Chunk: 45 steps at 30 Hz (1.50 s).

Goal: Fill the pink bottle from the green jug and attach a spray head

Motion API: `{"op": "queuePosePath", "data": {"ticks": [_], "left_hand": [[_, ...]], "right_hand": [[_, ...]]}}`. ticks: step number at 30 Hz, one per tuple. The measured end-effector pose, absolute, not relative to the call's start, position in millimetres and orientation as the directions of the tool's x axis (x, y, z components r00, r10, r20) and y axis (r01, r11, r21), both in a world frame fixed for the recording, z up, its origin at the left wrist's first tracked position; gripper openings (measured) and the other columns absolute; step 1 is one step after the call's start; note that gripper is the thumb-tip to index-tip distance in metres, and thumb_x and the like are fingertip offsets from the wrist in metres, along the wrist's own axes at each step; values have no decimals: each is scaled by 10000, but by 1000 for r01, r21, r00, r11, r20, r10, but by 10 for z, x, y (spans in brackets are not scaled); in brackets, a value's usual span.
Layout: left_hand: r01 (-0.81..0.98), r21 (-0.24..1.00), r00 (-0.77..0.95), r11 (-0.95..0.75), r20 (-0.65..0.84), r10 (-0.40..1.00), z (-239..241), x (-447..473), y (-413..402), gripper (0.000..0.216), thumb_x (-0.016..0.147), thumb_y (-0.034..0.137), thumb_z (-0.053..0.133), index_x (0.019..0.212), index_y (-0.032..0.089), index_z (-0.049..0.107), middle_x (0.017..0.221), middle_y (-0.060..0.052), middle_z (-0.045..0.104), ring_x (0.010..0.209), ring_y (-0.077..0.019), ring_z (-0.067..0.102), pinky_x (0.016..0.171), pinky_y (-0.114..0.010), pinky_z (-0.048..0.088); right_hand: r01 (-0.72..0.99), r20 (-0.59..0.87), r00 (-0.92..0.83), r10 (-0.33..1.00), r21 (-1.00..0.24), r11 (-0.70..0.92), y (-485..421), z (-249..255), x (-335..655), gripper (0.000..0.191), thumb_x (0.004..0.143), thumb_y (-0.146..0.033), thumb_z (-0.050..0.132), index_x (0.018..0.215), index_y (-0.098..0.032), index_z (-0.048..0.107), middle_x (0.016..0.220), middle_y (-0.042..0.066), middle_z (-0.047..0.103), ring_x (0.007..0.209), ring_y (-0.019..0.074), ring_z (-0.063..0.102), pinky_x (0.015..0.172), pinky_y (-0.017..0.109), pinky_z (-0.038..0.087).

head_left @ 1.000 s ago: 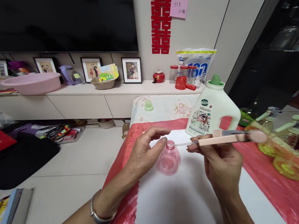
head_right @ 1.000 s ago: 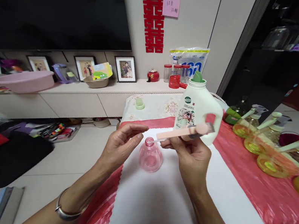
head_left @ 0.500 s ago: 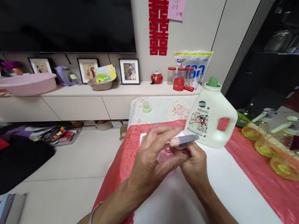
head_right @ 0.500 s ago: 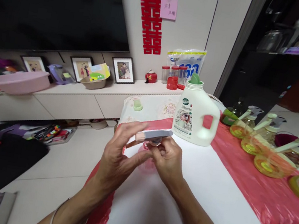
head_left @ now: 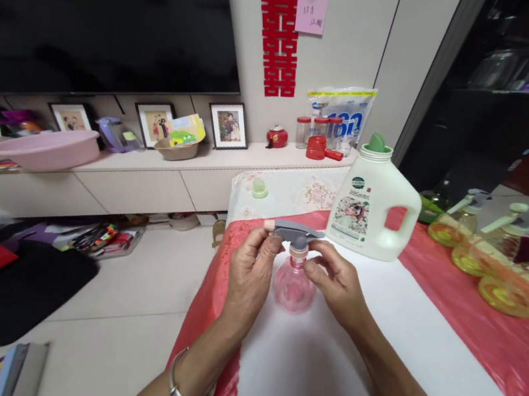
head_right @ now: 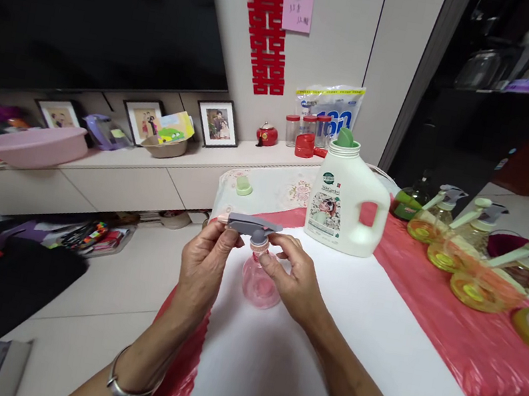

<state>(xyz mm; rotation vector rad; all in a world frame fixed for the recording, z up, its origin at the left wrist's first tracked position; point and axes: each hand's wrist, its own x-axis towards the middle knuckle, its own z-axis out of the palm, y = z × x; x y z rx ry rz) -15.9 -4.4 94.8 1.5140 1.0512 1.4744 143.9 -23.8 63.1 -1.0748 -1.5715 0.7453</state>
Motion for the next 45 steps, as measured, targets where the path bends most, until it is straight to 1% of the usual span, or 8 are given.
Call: {"op": "queuePosePath", "data": {"ticks": [9, 14, 20, 27, 32, 36, 39, 45], "left_hand": [[103, 921, -4, -375, 377, 926, 971, -134, -153, 197, 921, 360, 588, 888, 199, 697, 767, 9, 647, 758, -136, 605, 719, -243, 454], [63, 925, -6, -374, 376, 927, 1016, -96, -156, 221, 909, 380, 605, 825, 194, 691, 732, 15, 641, 734, -127, 600, 701, -233, 453], [-60, 957, -49, -284, 282, 958, 899, -58, -91, 297, 911, 408, 592, 725, 179, 621, 699, 21, 618, 692, -107, 571, 687, -217, 454], [109, 928, -40, -355, 361, 932, 855, -124, -133, 275, 910, 380, 591, 716, 188, 623, 668, 30, 598, 634, -101, 525, 606, -209, 413], [148, 907, -20, -394, 402, 916, 856, -160, -128, 235, 897, 356, 612, 736, 191, 657, 695, 22, 617, 672, -115, 545, 651, -227, 436], [-122, 930, 7, -347, 350, 937, 726, -158, -111, 236, 891, 421, 635, 965, 212, 716, 926, -27, 714, 873, -165, 654, 816, -283, 503], [-379, 881, -23, -283, 297, 955, 559, -124, -124, 394, 957, 511, 483, 1124, 217, 684, 1130, -81, 713, 1032, -216, 667, 948, -381, 502], [-447, 868, -25, -216, 230, 973, 392, -26, -159, 482, 990, 504, 369, 1135, 192, 707, 1229, -109, 689, 1203, -255, 609, 1112, -446, 415]], "right_hand": [[146, 262, -114, 958, -950, 277, -220, 585, 1460, 658, 934, -651, 510, 1214, -57, 564, 1220, 88, 481, 1073, 60, 536, 917, 97, 481], [140, 298, -130, 946, -939, 315, -232, 637, 1464, 626, 944, -633, 501, 1185, -60, 574, 1128, 70, 515, 990, 28, 545, 863, 66, 476], [208, 343, -125, 931, -908, 363, -200, 639, 1451, 548, 967, -561, 486, 1136, -54, 606, 1083, 57, 530, 968, 6, 541, 807, 32, 441], [195, 319, -132, 938, -920, 341, -198, 613, 1466, 580, 964, -577, 479, 1196, -55, 581, 1185, 71, 501, 1065, 39, 541, 892, 62, 463], [164, 248, -142, 958, -949, 270, -199, 591, 1461, 623, 942, -612, 505, 1242, -70, 569, 1219, 73, 487, 1061, 55, 548, 924, 105, 485], [188, 275, -110, 955, -938, 291, -199, 563, 1465, 590, 942, -602, 518, 1217, -85, 593, 1190, 53, 505, 1072, 51, 544, 908, 93, 479], [223, 298, -90, 950, -924, 311, -202, 547, 1472, 557, 956, -576, 515, 1213, -90, 604, 1191, 47, 507, 1083, 43, 540, 912, 81, 467], [291, 352, -73, 933, -888, 357, -193, 524, 1458, 510, 968, -530, 510, 1206, -93, 622, 1213, 44, 494, 1068, 23, 533, 927, 63, 452]]}}
